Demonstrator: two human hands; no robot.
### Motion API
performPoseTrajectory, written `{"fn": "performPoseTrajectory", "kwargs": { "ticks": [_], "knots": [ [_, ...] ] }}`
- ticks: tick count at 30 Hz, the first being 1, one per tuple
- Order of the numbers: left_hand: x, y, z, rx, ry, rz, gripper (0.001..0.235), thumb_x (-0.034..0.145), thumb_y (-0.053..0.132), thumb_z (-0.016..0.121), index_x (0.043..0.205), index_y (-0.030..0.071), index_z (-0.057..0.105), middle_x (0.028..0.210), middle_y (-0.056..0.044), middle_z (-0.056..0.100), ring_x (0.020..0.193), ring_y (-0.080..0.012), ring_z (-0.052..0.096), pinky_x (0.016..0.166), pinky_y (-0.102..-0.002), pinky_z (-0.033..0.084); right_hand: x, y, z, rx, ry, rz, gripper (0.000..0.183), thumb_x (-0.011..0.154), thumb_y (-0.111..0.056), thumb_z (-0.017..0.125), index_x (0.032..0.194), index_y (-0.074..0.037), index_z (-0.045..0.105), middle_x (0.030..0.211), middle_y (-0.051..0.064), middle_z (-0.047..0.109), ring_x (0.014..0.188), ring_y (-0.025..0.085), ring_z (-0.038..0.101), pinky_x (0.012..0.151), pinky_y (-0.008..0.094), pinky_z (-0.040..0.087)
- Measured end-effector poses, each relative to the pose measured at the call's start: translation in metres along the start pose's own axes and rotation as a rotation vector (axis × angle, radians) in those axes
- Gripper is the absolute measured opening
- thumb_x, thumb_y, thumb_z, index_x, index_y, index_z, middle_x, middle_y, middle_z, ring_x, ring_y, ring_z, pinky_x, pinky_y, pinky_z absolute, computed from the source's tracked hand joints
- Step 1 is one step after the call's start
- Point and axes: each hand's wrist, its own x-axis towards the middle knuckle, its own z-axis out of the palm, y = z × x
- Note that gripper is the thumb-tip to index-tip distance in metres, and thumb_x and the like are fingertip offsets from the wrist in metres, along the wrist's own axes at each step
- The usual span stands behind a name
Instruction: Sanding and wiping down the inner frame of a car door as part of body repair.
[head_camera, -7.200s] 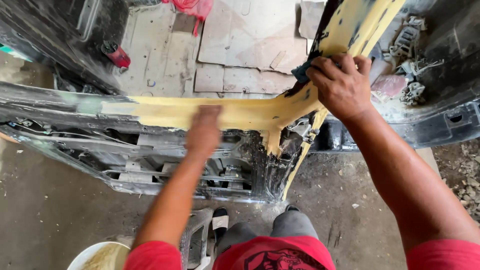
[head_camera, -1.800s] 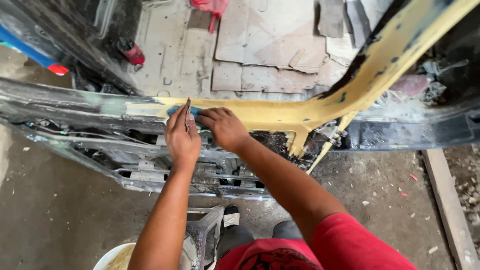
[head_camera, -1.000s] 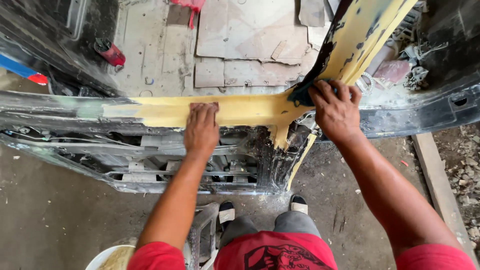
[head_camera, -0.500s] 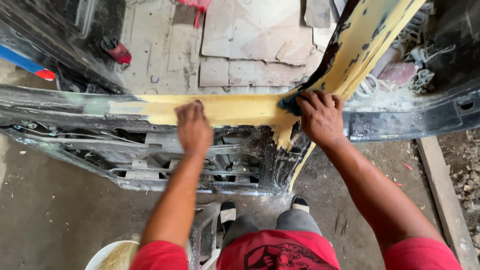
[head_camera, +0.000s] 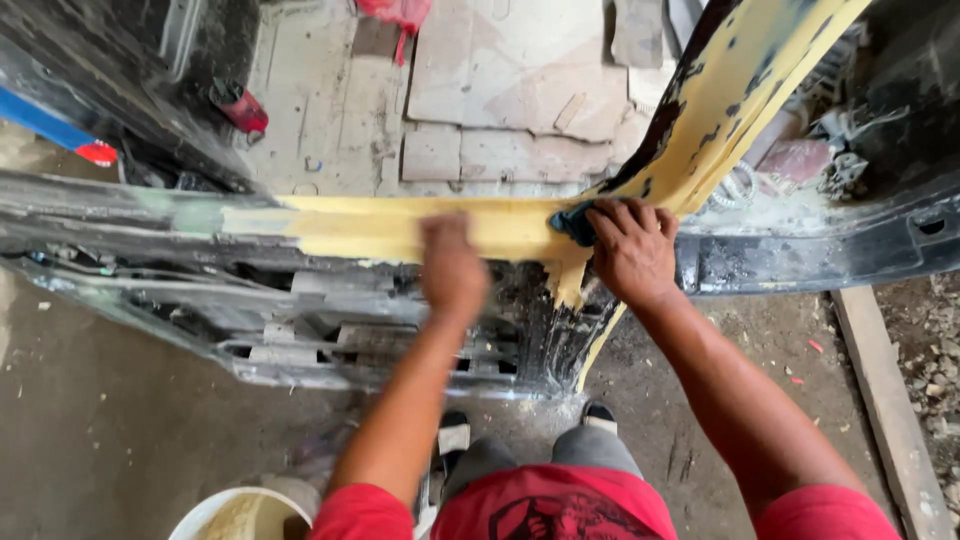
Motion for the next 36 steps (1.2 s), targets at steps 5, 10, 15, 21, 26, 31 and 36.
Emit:
{"fn": "performPoseTrajectory", "kwargs": {
  "ticks": [5,10,15,21,26,31,36],
  "knots": [
    [-0.018,0.018,0.024,0.123,-0.087,0.449,0.038,0.089,0.0,0.056,0.124,0.007,0.068,0.128,-0.012,0.066,0.125,-0.0307,0.06,0.11,-0.046,0.048,-0.003,0.002,-0.007,0.034,-0.023,-0.035,0.04,0.082,-0.014,0.066,0.122,-0.017,0.071,0.129,-0.002,0.067,0.121,0.024,0.058,0.104,0.046,0.035],
    [0.018,-0.072,-0.047,0.286,-0.07,0.326,0.038,0.094,0.0,0.056,0.129,0.009,0.067,0.131,-0.006,0.069,0.126,-0.0283,0.062,0.107,-0.045,0.047,-0.001,0.002,-0.001,0.014,0.009,-0.039,0.036,0.088,-0.014,0.067,0.123,-0.018,0.071,0.13,-0.003,0.067,0.122,0.023,0.058,0.105,0.045,0.036],
    [-0.01,0.01,0.044,0.199,0.013,0.329,0.037,0.094,0.004,0.053,0.129,0.004,0.064,0.129,-0.014,0.065,0.129,-0.0366,0.057,0.114,-0.051,0.043,0.0,-0.006,0.001,0.03,0.025,-0.018,0.039,0.08,-0.015,0.068,0.119,-0.017,0.071,0.128,-0.002,0.067,0.122,0.023,0.058,0.102,0.046,0.036],
    [0.008,-0.005,-0.045,0.092,-0.228,0.042,0.04,0.094,0.002,0.051,0.128,0.014,0.069,0.129,-0.011,0.065,0.117,-0.033,0.059,0.096,-0.045,0.048,-0.001,-0.002,-0.003,0.063,-0.001,-0.035,0.036,0.086,-0.016,0.069,0.122,-0.017,0.07,0.128,-0.002,0.066,0.121,0.025,0.058,0.103,0.046,0.037],
    [-0.001,-0.036,-0.016,0.283,0.048,0.272,0.03,0.098,0.007,0.058,0.125,0.009,0.069,0.127,-0.009,0.068,0.123,-0.0319,0.061,0.103,-0.047,0.048,-0.009,-0.026,0.025,0.125,-0.019,0.016,0.03,0.09,-0.018,0.069,0.121,-0.018,0.07,0.127,-0.002,0.067,0.116,0.026,0.057,0.098,0.047,0.037],
    [-0.019,-0.011,0.017,0.178,0.034,0.422,0.033,0.092,0.007,0.062,0.124,0.009,0.07,0.128,-0.012,0.067,0.127,-0.0381,0.058,0.106,-0.048,0.047,-0.012,-0.025,0.011,0.157,-0.148,-0.08,0.041,0.079,-0.018,0.067,0.12,-0.018,0.071,0.124,-0.001,0.067,0.114,0.026,0.057,0.099,0.047,0.04],
    [0.0,0.007,0.012,0.042,0.064,0.311,0.036,0.087,0.003,0.06,0.121,0.009,0.069,0.121,-0.013,0.068,0.118,-0.036,0.063,0.103,-0.049,0.047,0.0,0.04,-0.051,-0.177,-0.152,-0.019,0.034,0.087,-0.011,0.065,0.118,-0.022,0.074,0.133,-0.006,0.066,0.115,0.023,0.055,0.092,0.039,0.038]
  ]
}}
